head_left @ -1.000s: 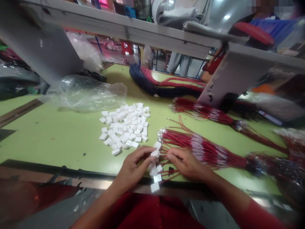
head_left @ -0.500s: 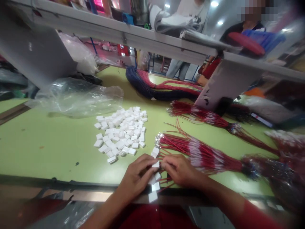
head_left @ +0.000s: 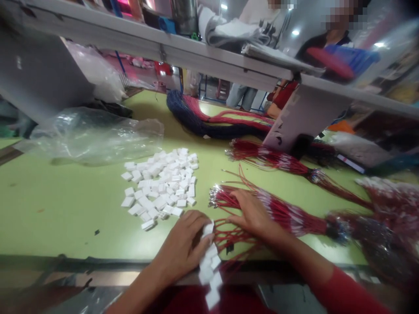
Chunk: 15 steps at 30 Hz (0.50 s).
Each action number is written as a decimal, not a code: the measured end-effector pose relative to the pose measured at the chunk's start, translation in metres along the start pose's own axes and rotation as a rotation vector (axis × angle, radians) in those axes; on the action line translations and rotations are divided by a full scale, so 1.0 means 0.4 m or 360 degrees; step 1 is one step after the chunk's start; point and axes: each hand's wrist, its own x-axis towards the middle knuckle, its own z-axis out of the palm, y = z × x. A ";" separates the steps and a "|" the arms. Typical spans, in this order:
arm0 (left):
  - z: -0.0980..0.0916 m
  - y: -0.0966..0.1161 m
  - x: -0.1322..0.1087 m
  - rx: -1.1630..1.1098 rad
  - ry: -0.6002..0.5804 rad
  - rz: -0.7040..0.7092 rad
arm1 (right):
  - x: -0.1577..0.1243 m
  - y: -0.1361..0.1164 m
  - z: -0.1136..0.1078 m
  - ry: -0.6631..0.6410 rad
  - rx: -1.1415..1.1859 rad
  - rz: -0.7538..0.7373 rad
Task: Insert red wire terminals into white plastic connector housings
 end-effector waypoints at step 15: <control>0.011 0.028 -0.048 -0.0175 -0.0021 -0.0060 | 0.024 -0.044 -0.028 -0.0456 -0.0338 -0.0136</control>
